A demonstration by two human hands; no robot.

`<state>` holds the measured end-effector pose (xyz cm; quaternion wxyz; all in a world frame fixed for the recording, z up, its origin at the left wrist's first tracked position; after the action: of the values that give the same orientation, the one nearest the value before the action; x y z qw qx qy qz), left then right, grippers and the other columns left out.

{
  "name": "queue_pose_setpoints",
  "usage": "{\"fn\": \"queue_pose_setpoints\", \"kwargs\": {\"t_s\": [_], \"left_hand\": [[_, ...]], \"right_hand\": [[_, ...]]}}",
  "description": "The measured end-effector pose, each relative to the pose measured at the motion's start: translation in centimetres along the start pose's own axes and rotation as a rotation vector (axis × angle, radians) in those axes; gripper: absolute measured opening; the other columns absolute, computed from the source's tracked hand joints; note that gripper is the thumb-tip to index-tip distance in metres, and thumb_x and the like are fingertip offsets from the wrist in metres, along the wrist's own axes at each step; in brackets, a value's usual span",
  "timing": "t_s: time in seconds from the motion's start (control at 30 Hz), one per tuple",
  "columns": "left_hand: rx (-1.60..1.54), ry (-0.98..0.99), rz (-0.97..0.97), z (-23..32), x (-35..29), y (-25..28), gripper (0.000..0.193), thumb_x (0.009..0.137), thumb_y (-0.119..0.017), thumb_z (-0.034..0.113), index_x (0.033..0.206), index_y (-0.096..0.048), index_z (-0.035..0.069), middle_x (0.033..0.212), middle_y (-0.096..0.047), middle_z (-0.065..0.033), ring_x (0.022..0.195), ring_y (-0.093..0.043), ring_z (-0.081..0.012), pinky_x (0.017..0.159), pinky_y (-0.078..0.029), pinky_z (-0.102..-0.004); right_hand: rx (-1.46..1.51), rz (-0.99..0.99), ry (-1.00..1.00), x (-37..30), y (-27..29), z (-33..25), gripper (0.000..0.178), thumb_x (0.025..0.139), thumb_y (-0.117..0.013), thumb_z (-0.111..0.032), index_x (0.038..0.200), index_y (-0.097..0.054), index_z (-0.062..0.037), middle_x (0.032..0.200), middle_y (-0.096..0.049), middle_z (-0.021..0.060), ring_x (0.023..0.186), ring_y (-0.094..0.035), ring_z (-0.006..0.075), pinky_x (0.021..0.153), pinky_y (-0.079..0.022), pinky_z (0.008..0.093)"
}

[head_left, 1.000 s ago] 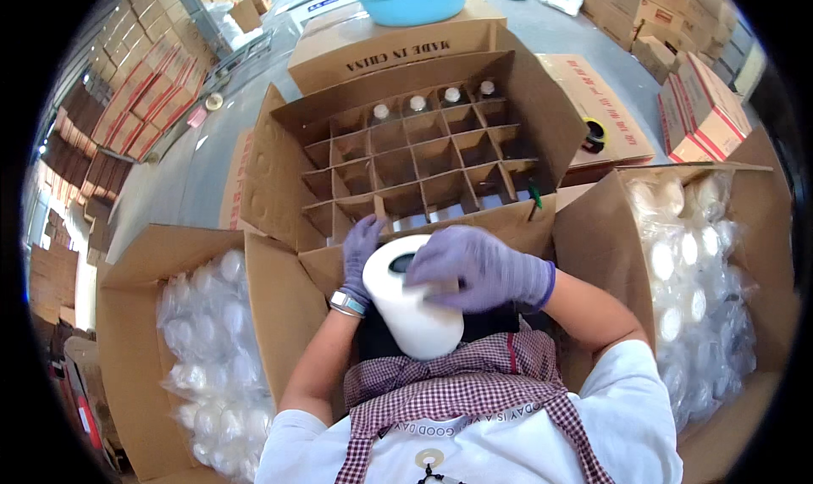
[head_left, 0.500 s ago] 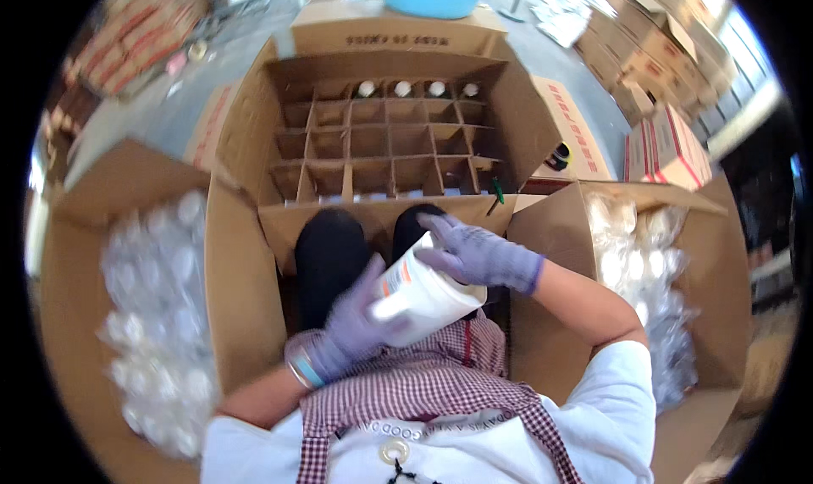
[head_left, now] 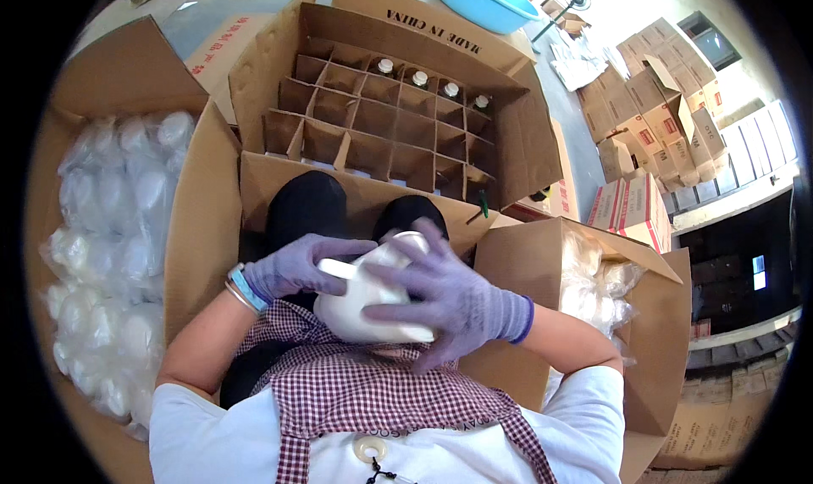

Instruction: The person sits on the floor and assembles white plastic containers by inserting a black circular component into the top opening. They then place the assembled container into a clear plastic bag and put it into a cardboard box. The person repeats this process with multiple containers.

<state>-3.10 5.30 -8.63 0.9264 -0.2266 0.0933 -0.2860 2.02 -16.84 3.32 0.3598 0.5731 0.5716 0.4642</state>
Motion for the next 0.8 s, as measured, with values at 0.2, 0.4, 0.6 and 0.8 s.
{"fn": "queue_pose_setpoints", "kwargs": {"t_s": [0.2,0.4,0.6,0.8], "left_hand": [[0.857,0.007,0.697,-5.4,1.4,-6.5,0.084,0.078,-0.077,0.028,0.149,-0.039,0.005,0.116,-0.065,-0.0262,0.106,-0.065,-0.0390,0.087,-0.053,-0.0423],[0.564,-0.075,0.624,-4.7,0.5,-4.0,0.092,0.075,-0.081,0.022,0.151,-0.034,0.001,0.128,-0.062,-0.0222,0.113,-0.065,-0.0275,0.099,-0.049,-0.0367],[0.207,-0.109,0.539,-4.0,0.7,-2.3,0.088,0.076,-0.083,0.020,0.149,-0.039,-0.001,0.133,-0.061,-0.0132,0.117,-0.058,-0.0163,0.104,-0.044,-0.0316],[-0.026,-0.044,0.296,-2.0,1.7,0.3,0.083,0.077,-0.084,0.025,0.146,-0.045,0.001,0.130,-0.063,-0.0087,0.117,-0.059,-0.0148,0.104,-0.044,-0.0306]], "right_hand": [[1.029,0.395,-0.692,-3.4,-7.7,7.5,0.060,0.093,-0.061,-0.037,0.142,-0.045,-0.0069,0.143,-0.044,0.0153,0.135,-0.041,0.0289,0.115,-0.030,0.0389],[0.364,0.348,-0.970,-3.0,-5.3,15.1,0.044,0.094,-0.060,-0.039,0.125,-0.062,-0.0067,0.121,-0.063,0.0170,0.115,-0.060,0.0315,0.099,-0.048,0.0396],[-0.262,-0.354,-1.602,-19.1,-8.2,31.3,0.050,0.083,-0.064,-0.041,0.120,-0.070,-0.0075,0.128,-0.065,0.0173,0.119,-0.062,0.0325,0.100,-0.050,0.0426],[-0.148,-0.216,-1.306,-19.8,-5.1,31.8,0.040,0.077,-0.075,-0.033,0.106,-0.073,-0.0062,0.100,-0.073,0.0171,0.091,-0.070,0.0317,0.081,-0.054,0.0413]]}}
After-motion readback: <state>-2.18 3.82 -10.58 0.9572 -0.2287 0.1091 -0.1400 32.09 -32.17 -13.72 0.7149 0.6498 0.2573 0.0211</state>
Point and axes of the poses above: each hand's wrist, its own x-axis towards the middle knuckle, its own y-axis out of the back of the hand, z = x × y, the point moved 2 cm from there along x, towards the middle knuckle
